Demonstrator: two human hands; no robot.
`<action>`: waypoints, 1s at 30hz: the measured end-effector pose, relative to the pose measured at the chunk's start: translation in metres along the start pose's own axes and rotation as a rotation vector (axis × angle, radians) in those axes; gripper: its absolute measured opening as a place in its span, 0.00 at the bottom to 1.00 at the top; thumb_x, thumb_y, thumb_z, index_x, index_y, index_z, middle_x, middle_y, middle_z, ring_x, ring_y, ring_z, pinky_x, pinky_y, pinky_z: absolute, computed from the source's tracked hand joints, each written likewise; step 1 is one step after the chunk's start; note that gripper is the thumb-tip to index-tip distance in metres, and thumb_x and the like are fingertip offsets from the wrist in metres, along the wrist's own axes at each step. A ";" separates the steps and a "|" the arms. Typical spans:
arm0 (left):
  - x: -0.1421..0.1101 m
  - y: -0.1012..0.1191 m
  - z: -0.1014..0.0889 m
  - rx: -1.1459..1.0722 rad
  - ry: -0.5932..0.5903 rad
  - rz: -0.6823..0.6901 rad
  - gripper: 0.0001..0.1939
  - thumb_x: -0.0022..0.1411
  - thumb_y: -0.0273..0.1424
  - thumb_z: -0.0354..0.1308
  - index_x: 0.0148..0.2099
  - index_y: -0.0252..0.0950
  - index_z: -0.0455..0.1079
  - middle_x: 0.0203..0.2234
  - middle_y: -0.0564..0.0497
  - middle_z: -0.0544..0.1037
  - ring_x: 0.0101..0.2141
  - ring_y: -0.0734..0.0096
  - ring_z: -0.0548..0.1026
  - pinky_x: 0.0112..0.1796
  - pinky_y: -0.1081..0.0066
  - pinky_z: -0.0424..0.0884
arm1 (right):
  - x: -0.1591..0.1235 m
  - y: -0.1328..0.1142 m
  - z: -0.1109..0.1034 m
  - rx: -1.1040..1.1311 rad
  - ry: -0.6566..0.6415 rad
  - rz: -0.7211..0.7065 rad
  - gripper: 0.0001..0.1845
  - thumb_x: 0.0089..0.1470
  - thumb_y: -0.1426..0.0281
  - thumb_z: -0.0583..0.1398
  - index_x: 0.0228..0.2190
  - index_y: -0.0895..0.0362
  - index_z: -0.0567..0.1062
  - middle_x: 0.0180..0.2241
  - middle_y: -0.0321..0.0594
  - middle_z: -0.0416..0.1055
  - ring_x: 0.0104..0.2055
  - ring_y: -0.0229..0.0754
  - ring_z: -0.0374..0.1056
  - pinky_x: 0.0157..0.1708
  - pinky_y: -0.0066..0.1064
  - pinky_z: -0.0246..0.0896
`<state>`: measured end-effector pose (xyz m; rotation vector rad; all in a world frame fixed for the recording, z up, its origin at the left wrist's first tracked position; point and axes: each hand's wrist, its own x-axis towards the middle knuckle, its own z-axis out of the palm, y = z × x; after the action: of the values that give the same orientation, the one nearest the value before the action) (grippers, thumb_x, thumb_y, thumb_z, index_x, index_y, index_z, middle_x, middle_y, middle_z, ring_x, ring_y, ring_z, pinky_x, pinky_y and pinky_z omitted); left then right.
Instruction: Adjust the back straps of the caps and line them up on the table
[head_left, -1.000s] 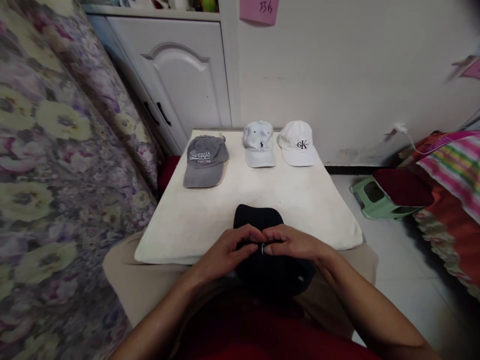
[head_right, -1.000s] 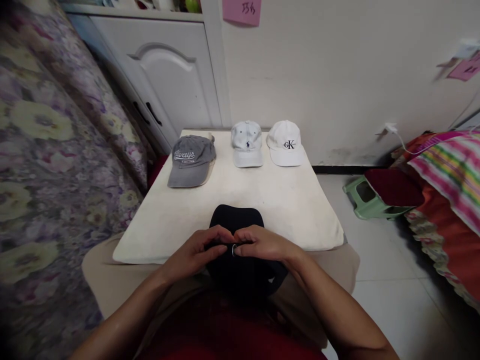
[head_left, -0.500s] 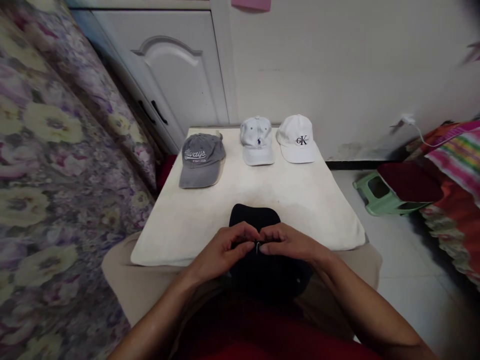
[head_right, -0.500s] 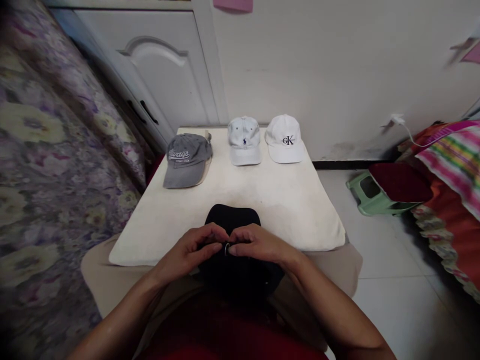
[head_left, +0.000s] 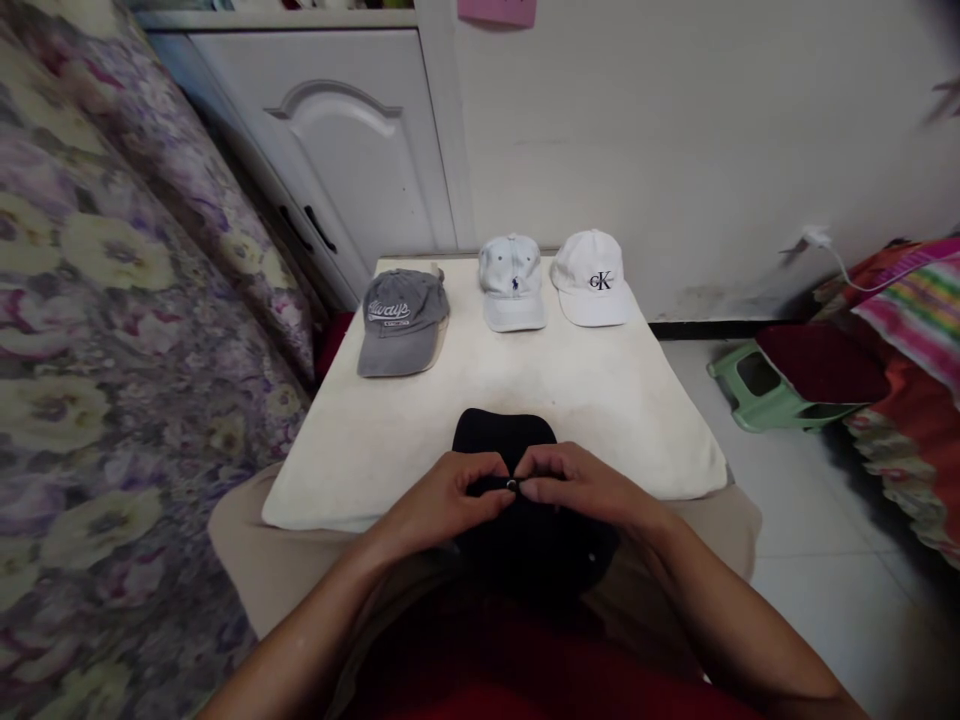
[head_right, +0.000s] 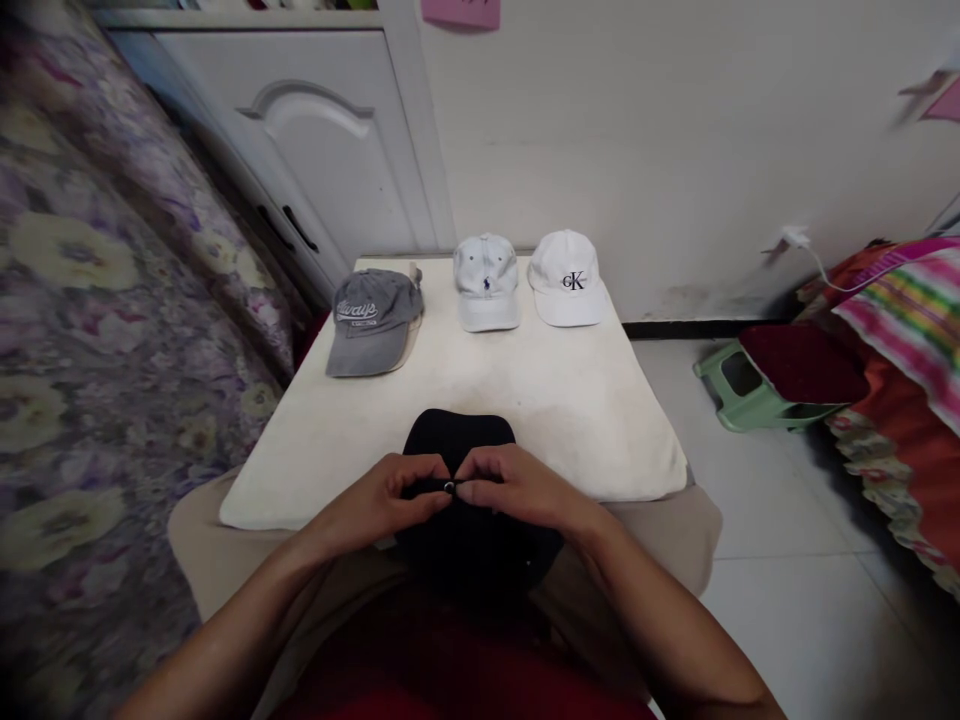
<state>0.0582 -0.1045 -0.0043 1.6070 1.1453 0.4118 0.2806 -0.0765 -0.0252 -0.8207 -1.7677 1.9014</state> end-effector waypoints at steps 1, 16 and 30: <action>0.000 0.000 0.000 -0.047 0.007 -0.006 0.08 0.62 0.35 0.57 0.35 0.36 0.71 0.26 0.55 0.71 0.27 0.73 0.66 0.28 0.74 0.58 | -0.003 0.000 -0.001 0.025 -0.013 -0.004 0.13 0.59 0.61 0.61 0.34 0.59 0.74 0.27 0.33 0.67 0.27 0.33 0.62 0.28 0.25 0.56; -0.004 0.005 -0.010 -0.156 -0.026 0.058 0.13 0.59 0.41 0.61 0.32 0.35 0.73 0.23 0.56 0.67 0.25 0.74 0.62 0.27 0.74 0.55 | -0.023 0.008 -0.015 0.160 -0.073 0.000 0.16 0.58 0.59 0.63 0.31 0.61 0.77 0.27 0.37 0.74 0.24 0.32 0.66 0.26 0.24 0.62; -0.010 0.006 -0.017 -0.390 0.097 0.067 0.22 0.60 0.44 0.59 0.22 0.35 0.58 0.18 0.58 0.56 0.21 0.77 0.54 0.24 0.74 0.49 | -0.047 0.005 -0.034 0.200 -0.059 0.066 0.18 0.44 0.61 0.72 0.29 0.61 0.75 0.22 0.29 0.65 0.22 0.29 0.55 0.22 0.21 0.47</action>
<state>0.0435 -0.1031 0.0098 1.2962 1.0110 0.7176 0.3385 -0.0828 -0.0241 -0.7655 -1.5684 2.1250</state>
